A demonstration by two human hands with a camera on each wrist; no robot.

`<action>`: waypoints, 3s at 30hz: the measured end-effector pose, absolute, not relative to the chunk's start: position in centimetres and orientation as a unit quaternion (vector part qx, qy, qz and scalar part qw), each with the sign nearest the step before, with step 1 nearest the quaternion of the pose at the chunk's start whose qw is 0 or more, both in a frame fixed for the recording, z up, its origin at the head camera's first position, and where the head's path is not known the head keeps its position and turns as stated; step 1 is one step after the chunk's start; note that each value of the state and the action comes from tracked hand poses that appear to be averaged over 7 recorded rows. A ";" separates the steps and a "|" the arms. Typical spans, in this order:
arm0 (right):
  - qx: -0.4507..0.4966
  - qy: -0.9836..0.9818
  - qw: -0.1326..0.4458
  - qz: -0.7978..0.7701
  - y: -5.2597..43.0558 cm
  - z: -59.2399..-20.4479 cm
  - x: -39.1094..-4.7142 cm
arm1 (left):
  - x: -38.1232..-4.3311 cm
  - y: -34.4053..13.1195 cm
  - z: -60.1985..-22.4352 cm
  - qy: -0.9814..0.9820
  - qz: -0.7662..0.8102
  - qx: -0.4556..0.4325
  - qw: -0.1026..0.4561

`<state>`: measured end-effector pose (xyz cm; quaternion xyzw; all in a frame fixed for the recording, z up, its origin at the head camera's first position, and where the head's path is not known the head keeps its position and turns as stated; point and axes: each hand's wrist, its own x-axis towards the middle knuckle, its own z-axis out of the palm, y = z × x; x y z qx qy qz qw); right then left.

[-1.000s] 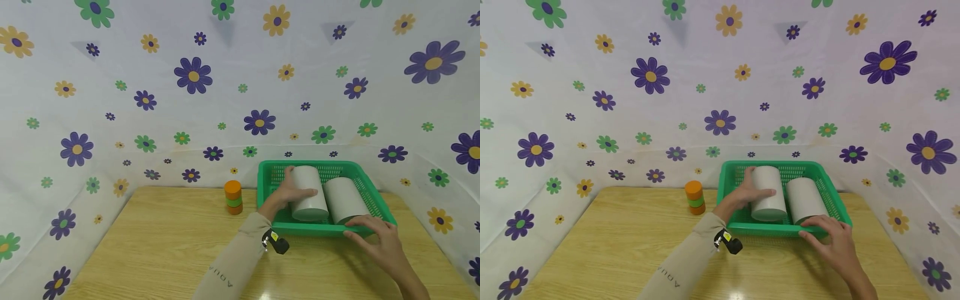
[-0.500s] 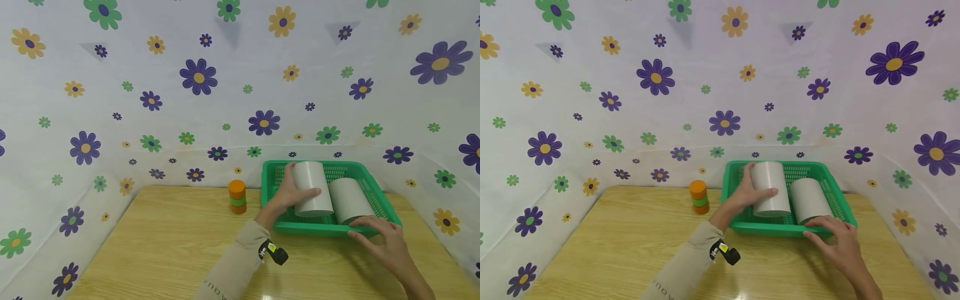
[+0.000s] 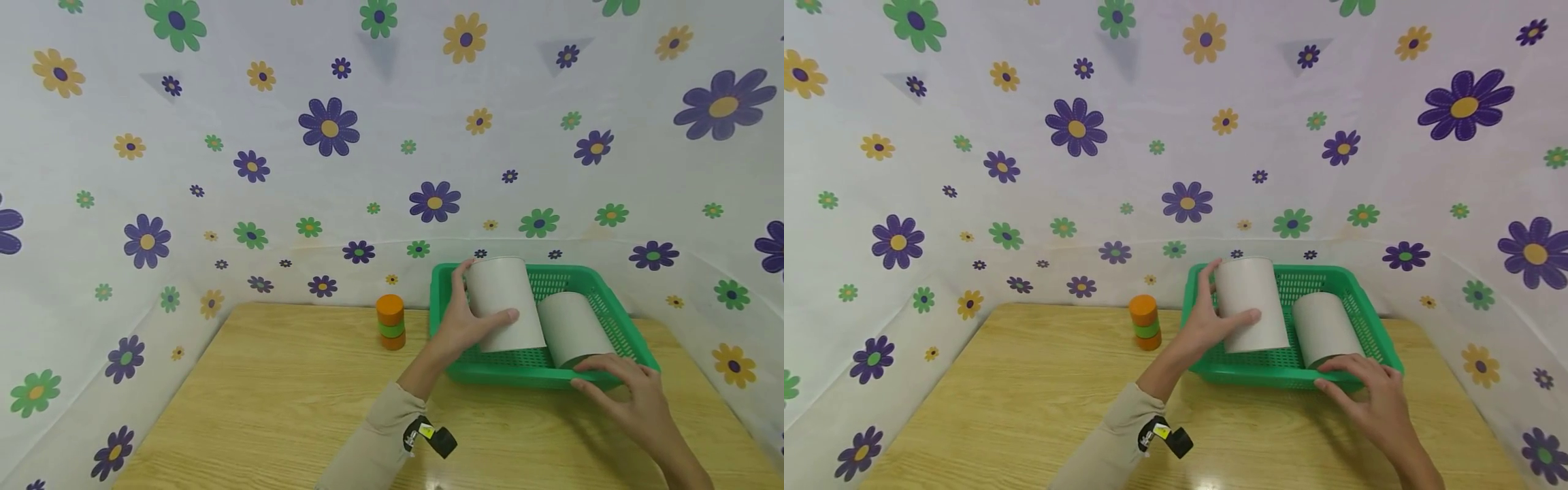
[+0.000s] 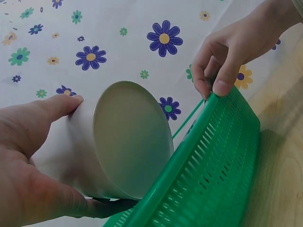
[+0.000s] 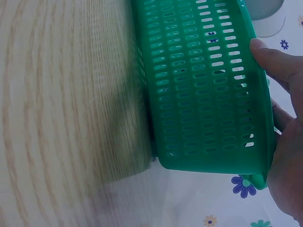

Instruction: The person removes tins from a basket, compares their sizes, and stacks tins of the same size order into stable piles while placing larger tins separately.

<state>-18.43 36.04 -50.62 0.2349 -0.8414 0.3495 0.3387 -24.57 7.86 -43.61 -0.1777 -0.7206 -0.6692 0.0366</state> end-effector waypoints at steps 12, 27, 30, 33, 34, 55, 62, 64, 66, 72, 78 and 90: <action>0.230 -0.843 0.332 0.355 36.1 -50.7 -18.3 | -22.2 5.2 -42.8 -0.688 -0.699 -0.191 0.042; 0.235 -0.840 0.338 0.354 36.2 -50.8 -18.6 | -19.6 1.2 -42.9 -0.639 -0.742 -0.191 0.061; 0.236 -0.839 0.338 0.354 36.2 -50.7 -18.7 | -19.1 0.3 -43.1 -0.636 -0.745 -0.190 0.069; 0.234 -0.840 0.337 0.355 36.2 -50.7 -18.6 | -18.8 -0.4 -43.1 -0.641 -0.738 -0.195 0.083; 0.234 -0.839 0.338 0.356 36.2 -50.7 -18.6 | -18.8 -0.7 -43.1 -0.641 -0.736 -0.198 0.089; 0.238 -0.838 0.338 0.355 35.9 -50.6 -18.4 | -18.7 -6.1 -43.9 -0.653 -0.722 -0.155 0.169; 0.242 -0.839 0.338 0.352 36.0 -50.6 -18.5 | -18.9 -7.5 -43.7 -0.652 -0.717 -0.144 0.202; 0.240 -0.840 0.338 0.351 36.1 -50.6 -18.5 | -19.0 -7.8 -43.5 -0.649 -0.716 -0.148 0.211; 0.235 -0.842 0.335 0.352 36.1 -50.5 -18.5 | -19.1 -8.2 -43.5 -0.645 -0.717 -0.149 0.218; 0.237 -0.840 0.333 0.356 36.0 -50.6 -18.4 | -19.3 -9.5 -43.6 -0.640 -0.719 -0.140 0.234; 0.237 -0.840 0.336 0.354 36.1 -50.6 -18.5 | -19.7 -10.7 -43.9 -0.641 -0.716 -0.128 0.246; 0.240 -0.840 0.335 0.353 36.1 -50.6 -18.5 | -20.3 -12.9 -44.4 -0.656 -0.691 -0.101 0.287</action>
